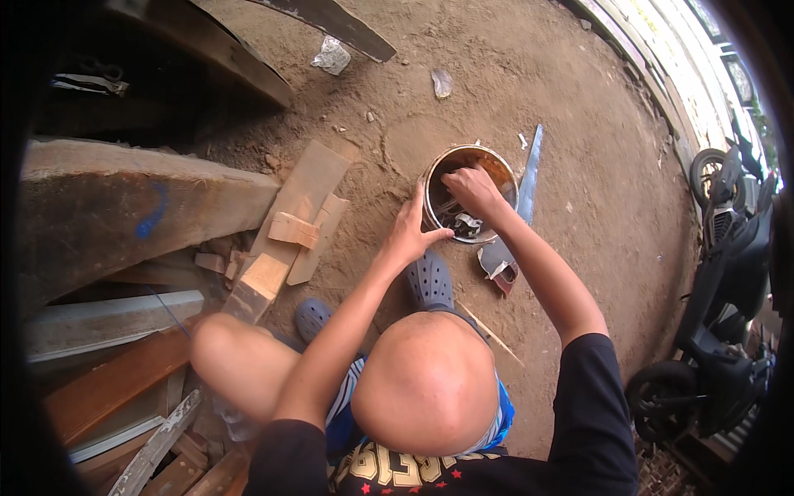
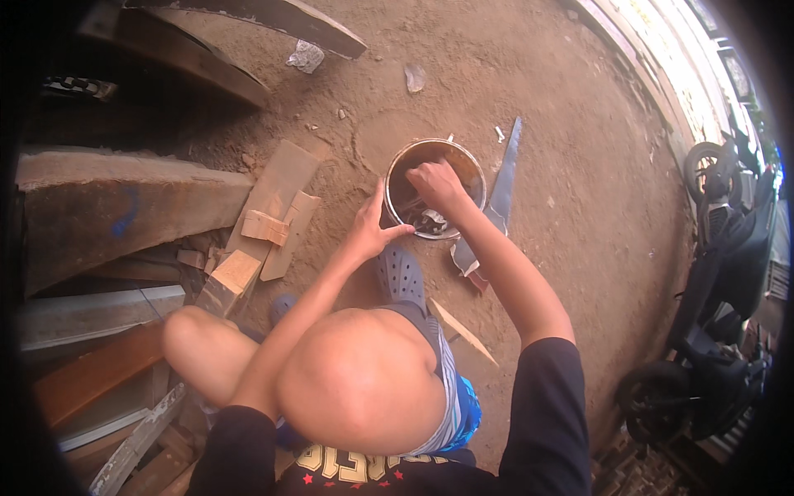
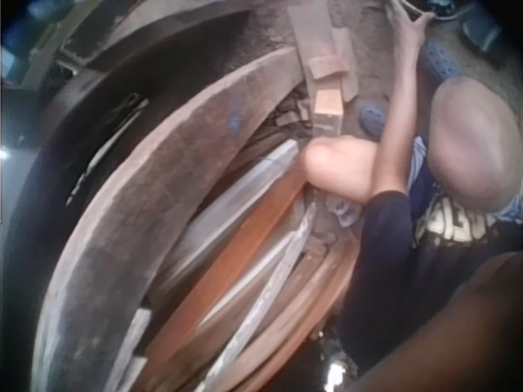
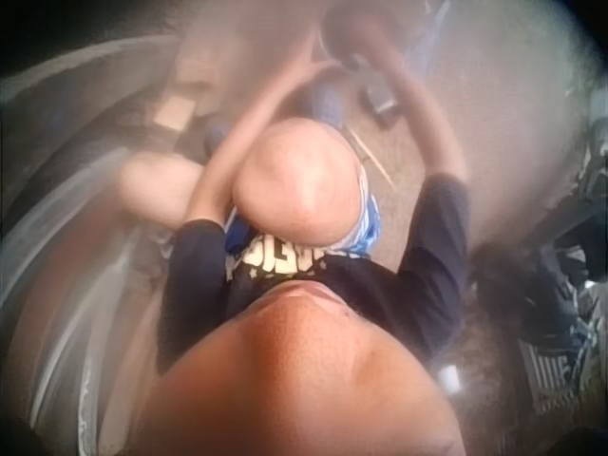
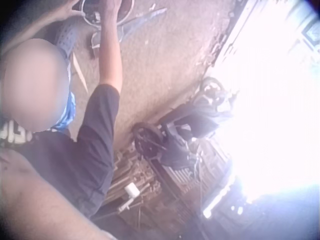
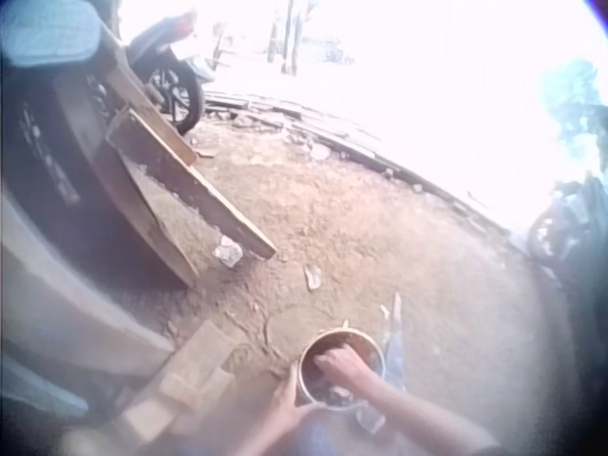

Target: The person sits on the ground and assembles small wooden blocks by hand, fitting them together and occasionally using a small metal tool to adjust or mark the pieces. The person handles several wooden blocks and a metal tool, placing assembled pieces aside.

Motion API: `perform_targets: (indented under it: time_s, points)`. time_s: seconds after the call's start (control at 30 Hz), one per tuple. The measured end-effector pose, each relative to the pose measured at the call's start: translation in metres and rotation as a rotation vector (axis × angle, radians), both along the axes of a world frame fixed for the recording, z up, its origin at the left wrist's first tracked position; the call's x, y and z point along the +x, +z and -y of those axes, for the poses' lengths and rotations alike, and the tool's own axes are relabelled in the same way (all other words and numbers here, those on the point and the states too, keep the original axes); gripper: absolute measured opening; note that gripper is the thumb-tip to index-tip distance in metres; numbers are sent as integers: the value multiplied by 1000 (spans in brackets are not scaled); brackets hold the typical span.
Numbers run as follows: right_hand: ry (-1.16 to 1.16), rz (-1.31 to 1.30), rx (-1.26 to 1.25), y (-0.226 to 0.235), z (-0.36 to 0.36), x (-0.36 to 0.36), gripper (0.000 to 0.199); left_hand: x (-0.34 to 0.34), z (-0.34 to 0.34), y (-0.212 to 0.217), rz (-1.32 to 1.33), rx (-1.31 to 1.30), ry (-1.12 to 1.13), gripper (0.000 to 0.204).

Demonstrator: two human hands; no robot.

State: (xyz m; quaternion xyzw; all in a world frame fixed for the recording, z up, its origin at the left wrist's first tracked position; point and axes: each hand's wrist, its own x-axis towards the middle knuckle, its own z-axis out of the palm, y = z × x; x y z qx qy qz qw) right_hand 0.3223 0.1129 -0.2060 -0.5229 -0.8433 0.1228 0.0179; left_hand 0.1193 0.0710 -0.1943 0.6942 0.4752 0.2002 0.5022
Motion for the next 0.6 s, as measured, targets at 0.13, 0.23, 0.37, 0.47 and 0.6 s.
perform_targets:
  time_s: [0.13, 0.23, 0.37, 0.47, 0.6]
  points:
    - [-178, -334, -1, 15, 11, 4, 9, -1, 1, 4, -19, -16, 5, 115]
    - [-307, -523, 90, 19, 26, 5, 12, 1, 1, 4, -3, -40, 2, 114]
    - [-381, -418, 14, 18, 33, 6, 12, 1, 0, 5, 7, -54, -2, 113]
    - [-202, -232, 48, 23, 29, 6, 14, 1, 1, 1, -6, -32, -3, 112]
    - [-111, 12, -96, 31, 18, -17, 21, -1, 0, 1, -25, -6, -14, 112]
